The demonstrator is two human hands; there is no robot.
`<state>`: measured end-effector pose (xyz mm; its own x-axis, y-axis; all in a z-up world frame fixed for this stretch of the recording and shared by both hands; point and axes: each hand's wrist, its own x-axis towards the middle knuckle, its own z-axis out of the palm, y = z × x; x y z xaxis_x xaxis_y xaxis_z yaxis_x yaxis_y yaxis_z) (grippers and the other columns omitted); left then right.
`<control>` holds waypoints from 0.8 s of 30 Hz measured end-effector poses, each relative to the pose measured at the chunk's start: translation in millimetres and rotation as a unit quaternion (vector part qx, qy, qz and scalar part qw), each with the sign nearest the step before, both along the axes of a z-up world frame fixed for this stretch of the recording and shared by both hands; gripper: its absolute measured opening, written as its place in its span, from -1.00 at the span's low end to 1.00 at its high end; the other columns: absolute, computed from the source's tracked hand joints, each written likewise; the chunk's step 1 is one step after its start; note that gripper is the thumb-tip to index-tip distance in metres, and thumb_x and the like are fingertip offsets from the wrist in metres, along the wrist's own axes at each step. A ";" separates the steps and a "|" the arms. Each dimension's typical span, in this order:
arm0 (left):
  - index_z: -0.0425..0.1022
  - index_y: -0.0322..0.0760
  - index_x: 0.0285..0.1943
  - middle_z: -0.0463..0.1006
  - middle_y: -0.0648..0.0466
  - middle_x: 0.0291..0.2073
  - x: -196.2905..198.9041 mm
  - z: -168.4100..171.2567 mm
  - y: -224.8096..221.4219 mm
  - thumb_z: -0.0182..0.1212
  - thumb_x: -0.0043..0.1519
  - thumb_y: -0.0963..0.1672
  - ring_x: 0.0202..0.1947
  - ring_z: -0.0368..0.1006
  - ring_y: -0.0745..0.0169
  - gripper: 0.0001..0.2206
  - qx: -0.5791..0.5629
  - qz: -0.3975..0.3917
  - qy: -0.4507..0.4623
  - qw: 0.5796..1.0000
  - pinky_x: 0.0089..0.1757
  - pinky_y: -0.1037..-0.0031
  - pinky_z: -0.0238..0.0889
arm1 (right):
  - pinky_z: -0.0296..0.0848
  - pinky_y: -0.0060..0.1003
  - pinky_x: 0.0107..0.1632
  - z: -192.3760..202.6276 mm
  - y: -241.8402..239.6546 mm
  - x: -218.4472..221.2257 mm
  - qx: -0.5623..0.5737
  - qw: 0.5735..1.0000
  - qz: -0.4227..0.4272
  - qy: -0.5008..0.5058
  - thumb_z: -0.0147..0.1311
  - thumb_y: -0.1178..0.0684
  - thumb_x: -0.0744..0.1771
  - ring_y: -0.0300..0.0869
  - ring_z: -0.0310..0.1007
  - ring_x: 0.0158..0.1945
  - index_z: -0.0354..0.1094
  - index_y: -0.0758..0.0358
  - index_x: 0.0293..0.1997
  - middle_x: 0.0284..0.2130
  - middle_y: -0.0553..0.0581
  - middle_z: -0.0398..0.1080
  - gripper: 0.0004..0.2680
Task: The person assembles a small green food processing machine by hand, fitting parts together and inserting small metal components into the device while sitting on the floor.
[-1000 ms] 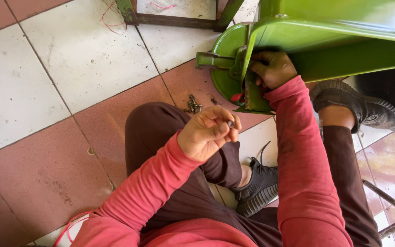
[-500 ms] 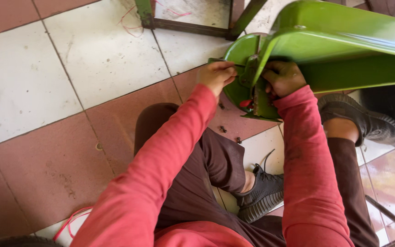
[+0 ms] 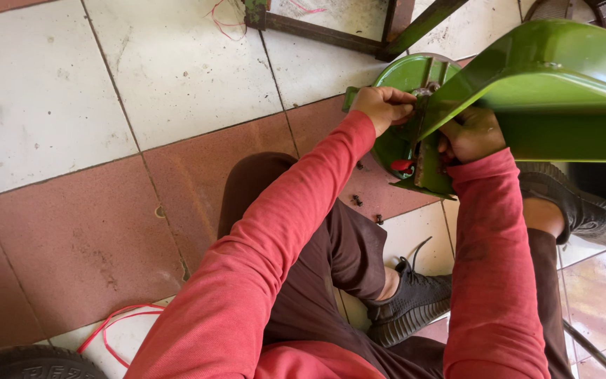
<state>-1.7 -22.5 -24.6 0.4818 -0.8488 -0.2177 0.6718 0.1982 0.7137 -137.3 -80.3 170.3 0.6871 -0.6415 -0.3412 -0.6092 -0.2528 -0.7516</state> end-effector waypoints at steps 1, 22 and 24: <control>0.62 -0.53 -0.06 0.68 -0.09 -0.28 -0.3 2.4 1.0 0.31 0.16 -0.33 -0.31 0.62 0.26 -0.82 0.020 0.004 -0.023 1.000 -0.20 0.49 0.57 | 0.20 -0.37 -0.59 -0.9 -0.5 -0.1 0.008 1.000 -0.003 -0.007 0.14 0.00 0.38 -0.31 0.22 -0.68 0.50 0.23 -0.25 -0.65 0.00 0.34 -0.86; 0.70 -0.29 -0.18 0.74 0.06 -0.30 -3.1 52.8 26.4 0.41 0.10 -0.24 -0.31 0.62 0.39 -0.86 0.137 0.051 -0.302 0.942 -0.16 0.55 0.49 | 0.23 -0.38 -0.60 8.7 5.2 2.4 -0.007 1.000 -0.004 0.016 0.13 0.00 0.37 -0.32 0.23 -0.69 0.55 0.17 -0.12 -0.65 -0.02 0.34 -0.87; 0.70 -0.28 -0.17 0.74 0.06 -0.29 -3.6 53.9 28.9 0.41 0.10 -0.24 -0.31 0.62 0.38 -0.86 0.140 0.049 -0.313 0.938 -0.15 0.54 0.48 | 0.24 -0.36 -0.60 9.7 6.3 2.5 -0.011 1.000 -0.004 0.021 0.13 0.00 0.37 -0.31 0.24 -0.69 0.54 0.20 -0.14 -0.65 -0.01 0.34 -0.86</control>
<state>-5.3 6.4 29.3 0.6628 -0.7451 -0.0744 0.0920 -0.0175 0.9956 -134.8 -74.0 180.0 0.6673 -0.6539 -0.3566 -0.6428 -0.2638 -0.7192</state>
